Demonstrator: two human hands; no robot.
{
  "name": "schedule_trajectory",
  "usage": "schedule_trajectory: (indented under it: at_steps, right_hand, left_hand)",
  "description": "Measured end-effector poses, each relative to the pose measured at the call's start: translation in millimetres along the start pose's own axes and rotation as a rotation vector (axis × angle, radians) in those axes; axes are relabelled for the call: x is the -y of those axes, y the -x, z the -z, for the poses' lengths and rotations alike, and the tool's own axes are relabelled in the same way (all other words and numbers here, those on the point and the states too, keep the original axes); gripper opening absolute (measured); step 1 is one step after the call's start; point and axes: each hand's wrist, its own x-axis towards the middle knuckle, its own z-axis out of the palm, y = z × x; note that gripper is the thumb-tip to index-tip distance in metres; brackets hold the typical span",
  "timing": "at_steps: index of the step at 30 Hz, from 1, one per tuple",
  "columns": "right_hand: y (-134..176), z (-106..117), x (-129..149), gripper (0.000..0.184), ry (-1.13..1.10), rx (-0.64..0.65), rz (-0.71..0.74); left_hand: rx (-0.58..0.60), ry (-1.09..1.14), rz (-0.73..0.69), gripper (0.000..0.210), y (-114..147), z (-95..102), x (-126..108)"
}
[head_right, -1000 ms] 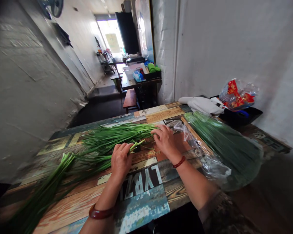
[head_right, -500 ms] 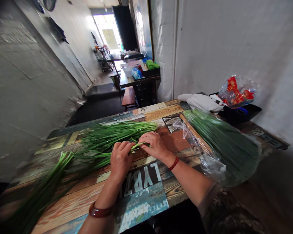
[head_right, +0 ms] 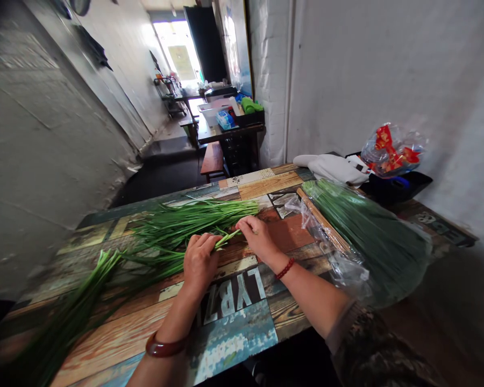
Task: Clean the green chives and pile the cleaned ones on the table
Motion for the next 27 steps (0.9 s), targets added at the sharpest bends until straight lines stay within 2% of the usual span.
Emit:
schedule_trajectory:
  at_steps: [2,4,8,11,14,18,21,25,27]
  right_hand:
    - [-4,7,0,0.030,0.024,-0.064,-0.022]
    - [-6,15,5,0.029,0.105,-0.069,0.071]
    - [-5,23,22,0.008,0.356,0.102,0.320]
    - [-2,23,28,0.011,0.531,0.251,0.422]
    - [-1,22,26,0.007,0.580,0.267,0.464]
    - [-2,13,18,0.009,0.408,0.196,0.418]
    - [-4,10,9,0.016,0.251,0.063,0.299]
    - [-12,24,-2,0.018,0.307,-0.161,0.217]
    - [-16,34,-4,0.013,0.364,-0.215,0.231]
  left_hand:
    - [0.003,0.002,0.007,0.028,-1,0.6,1]
    - [0.009,-0.005,0.012,0.028,-1,1.0,1]
    - [0.008,-0.022,0.012,0.032,-2,0.1,1]
    - [0.022,-0.018,-0.001,0.032,-2,-0.9,1]
    - [0.064,0.005,-0.002,0.029,-2,-1.9,3]
    - [0.091,0.029,0.001,0.025,-2,-3.0,6]
    - [0.095,0.041,0.018,0.024,-2,-2.5,7]
    - [0.091,0.039,0.041,0.021,-3,-1.0,7]
    - [0.080,0.032,0.042,0.021,-3,-0.7,7]
